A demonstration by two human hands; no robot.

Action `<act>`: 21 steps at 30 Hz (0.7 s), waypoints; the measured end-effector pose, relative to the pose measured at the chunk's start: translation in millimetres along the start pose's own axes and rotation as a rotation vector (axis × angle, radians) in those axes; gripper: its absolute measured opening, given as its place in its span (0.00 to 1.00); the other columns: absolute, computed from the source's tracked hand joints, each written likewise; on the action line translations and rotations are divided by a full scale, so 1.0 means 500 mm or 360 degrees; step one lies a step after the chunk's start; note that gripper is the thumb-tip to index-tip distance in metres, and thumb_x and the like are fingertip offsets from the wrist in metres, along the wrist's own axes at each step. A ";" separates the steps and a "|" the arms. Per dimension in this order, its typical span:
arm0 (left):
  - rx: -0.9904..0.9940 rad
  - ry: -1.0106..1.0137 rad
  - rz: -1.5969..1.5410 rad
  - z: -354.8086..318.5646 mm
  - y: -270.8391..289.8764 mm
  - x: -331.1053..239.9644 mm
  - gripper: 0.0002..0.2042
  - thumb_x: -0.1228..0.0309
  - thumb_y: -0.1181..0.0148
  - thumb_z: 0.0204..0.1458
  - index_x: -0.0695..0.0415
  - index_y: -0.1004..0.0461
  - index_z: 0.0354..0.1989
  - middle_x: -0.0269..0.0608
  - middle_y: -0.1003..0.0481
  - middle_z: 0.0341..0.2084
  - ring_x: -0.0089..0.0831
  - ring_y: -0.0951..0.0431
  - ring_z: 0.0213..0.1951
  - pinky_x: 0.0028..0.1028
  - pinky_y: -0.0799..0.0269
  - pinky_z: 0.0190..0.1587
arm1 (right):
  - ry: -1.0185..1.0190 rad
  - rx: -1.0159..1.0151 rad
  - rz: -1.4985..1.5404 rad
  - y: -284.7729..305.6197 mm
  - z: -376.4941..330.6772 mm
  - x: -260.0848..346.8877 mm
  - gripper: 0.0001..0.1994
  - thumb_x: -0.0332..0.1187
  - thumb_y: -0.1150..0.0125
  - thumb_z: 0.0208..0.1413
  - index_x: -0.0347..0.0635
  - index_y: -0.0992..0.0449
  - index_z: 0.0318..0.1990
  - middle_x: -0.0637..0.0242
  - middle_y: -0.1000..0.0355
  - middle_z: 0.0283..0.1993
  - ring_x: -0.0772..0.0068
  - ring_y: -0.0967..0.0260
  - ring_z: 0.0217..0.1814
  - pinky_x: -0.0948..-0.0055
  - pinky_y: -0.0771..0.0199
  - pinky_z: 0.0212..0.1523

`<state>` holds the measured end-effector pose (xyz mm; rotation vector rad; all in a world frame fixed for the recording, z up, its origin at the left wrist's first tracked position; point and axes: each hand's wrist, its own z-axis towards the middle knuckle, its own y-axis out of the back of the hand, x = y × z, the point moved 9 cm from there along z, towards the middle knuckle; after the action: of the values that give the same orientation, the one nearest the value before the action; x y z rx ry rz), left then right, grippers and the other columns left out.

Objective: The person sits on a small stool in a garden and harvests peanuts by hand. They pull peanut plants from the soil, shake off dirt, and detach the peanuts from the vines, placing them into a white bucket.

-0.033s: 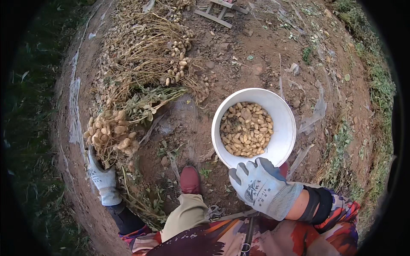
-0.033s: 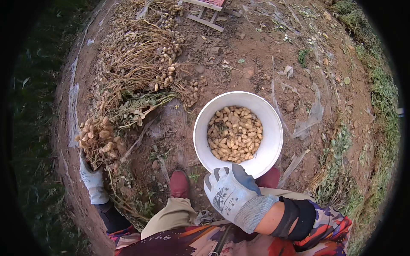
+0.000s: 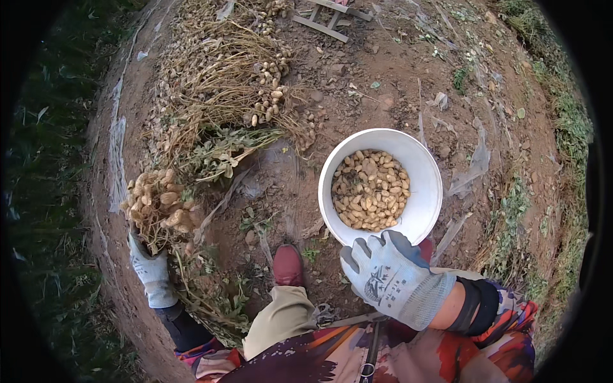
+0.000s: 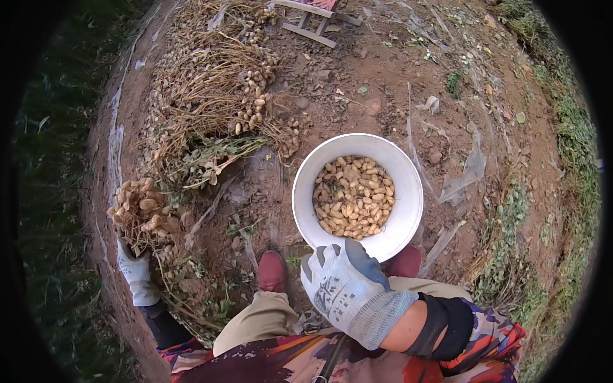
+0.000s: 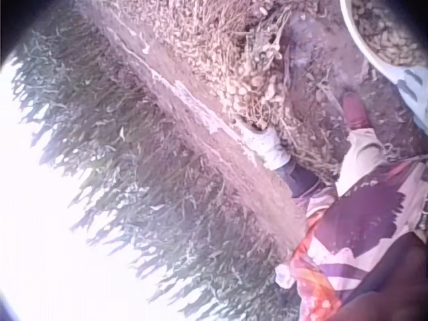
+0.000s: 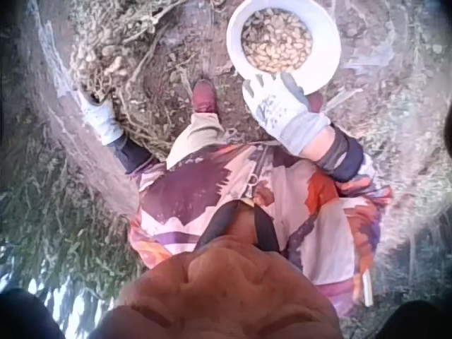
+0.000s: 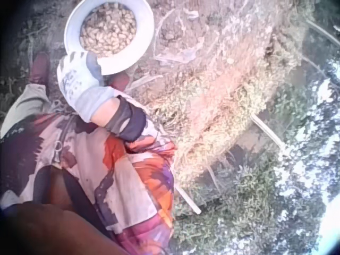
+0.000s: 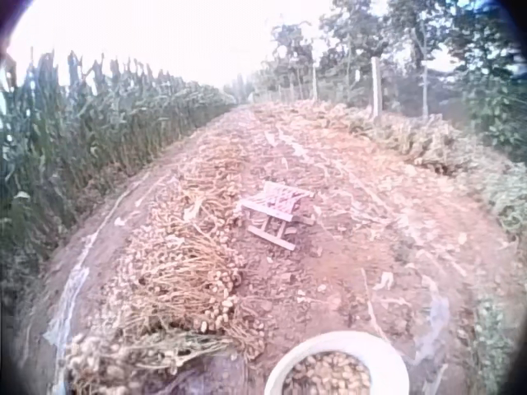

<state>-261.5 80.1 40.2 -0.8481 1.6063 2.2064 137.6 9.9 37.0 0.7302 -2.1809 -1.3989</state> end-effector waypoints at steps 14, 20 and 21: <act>-0.0846 -0.0774 0.1274 -0.156 0.626 -0.292 0.21 0.68 0.40 0.41 0.61 0.32 0.47 0.45 0.26 0.37 0.40 0.27 0.39 0.34 0.34 0.43 | -0.0163 -0.0362 0.0370 0.061 -0.071 0.045 0.20 0.44 0.46 0.47 0.42 0.32 0.45 0.59 0.32 0.39 0.60 0.33 0.42 0.60 0.34 0.42; 0.0118 -0.1450 0.1751 -0.109 0.219 -0.437 0.24 0.73 0.42 0.32 0.52 0.32 0.45 0.39 0.29 0.32 0.38 0.31 0.39 0.38 0.43 0.49 | -0.0093 -0.1365 0.1506 0.127 -0.096 -0.044 0.20 0.39 0.42 0.50 0.39 0.33 0.49 0.57 0.30 0.42 0.62 0.31 0.42 0.66 0.30 0.41; 0.0116 -0.1542 0.1730 -0.131 0.164 -0.486 0.24 0.70 0.39 0.31 0.52 0.31 0.45 0.38 0.29 0.32 0.37 0.31 0.39 0.39 0.43 0.49 | -0.0087 -0.1371 0.1883 0.122 -0.095 -0.059 0.21 0.39 0.42 0.51 0.38 0.34 0.50 0.58 0.30 0.43 0.67 0.30 0.43 0.70 0.30 0.41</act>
<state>-95.4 17.8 236.9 1.2723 1.6646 2.3888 177.8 17.6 109.2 -0.7904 -1.2845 -1.3730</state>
